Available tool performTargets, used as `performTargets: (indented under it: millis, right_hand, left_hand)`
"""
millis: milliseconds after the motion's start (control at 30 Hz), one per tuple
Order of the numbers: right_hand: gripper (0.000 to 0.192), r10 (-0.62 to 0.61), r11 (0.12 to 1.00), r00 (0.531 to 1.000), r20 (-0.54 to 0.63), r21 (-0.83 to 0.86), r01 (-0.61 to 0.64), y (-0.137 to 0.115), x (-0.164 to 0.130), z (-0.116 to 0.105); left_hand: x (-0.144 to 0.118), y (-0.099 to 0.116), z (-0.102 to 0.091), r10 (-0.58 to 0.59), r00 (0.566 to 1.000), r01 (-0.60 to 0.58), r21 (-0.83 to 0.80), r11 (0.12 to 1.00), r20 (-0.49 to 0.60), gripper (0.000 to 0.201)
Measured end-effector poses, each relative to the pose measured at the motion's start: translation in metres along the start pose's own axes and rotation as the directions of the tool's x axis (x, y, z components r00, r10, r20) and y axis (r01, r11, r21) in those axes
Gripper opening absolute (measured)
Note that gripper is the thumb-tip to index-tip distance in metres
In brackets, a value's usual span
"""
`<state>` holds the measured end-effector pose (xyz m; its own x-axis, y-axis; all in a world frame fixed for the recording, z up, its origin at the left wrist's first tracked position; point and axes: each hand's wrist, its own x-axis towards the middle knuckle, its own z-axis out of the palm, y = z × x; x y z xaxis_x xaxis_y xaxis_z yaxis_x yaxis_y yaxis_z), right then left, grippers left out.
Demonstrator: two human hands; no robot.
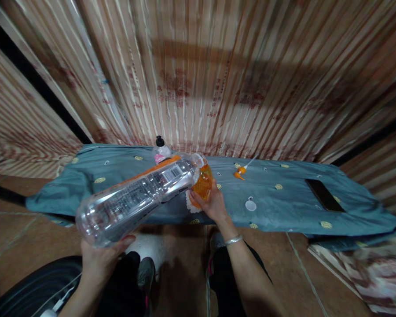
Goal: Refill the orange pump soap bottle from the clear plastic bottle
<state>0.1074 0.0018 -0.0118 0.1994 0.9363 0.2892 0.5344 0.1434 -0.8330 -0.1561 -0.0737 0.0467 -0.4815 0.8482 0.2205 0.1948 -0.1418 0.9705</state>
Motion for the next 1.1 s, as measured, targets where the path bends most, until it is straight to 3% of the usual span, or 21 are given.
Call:
performTargets:
  millis: [233, 467, 867, 1100]
  right_hand:
    - [0.077, -0.003, 1.000, 1.000, 0.001, -0.002, 0.003, 0.002, 0.000, 0.000]
    - [0.078, -0.001, 1.000, 1.000, -0.003, -0.001, 0.001, 0.001, 0.000, 0.000]
    - [0.075, -0.014, 1.000, 1.000, -0.002, 0.013, 0.015, 0.000, 0.000, 0.002]
    - [0.069, -0.006, 1.000, 1.000, -0.008, 0.012, 0.006, 0.001, -0.001, 0.002]
  left_hand:
    - [0.004, -0.005, -0.007, -0.013, 0.996, 0.012, 0.015, 1.000, 0.086, 0.086]
    - [0.002, 0.006, -0.002, -0.042, 0.999, 0.043, -0.054, 0.998, 0.025, 0.089]
    - [0.004, -0.010, -0.005, 0.017, 0.999, -0.017, 0.009, 1.000, 0.039, 0.084]
    - [0.002, -0.011, -0.006, -0.029, 0.998, 0.029, 0.000, 1.000, 0.053, 0.080]
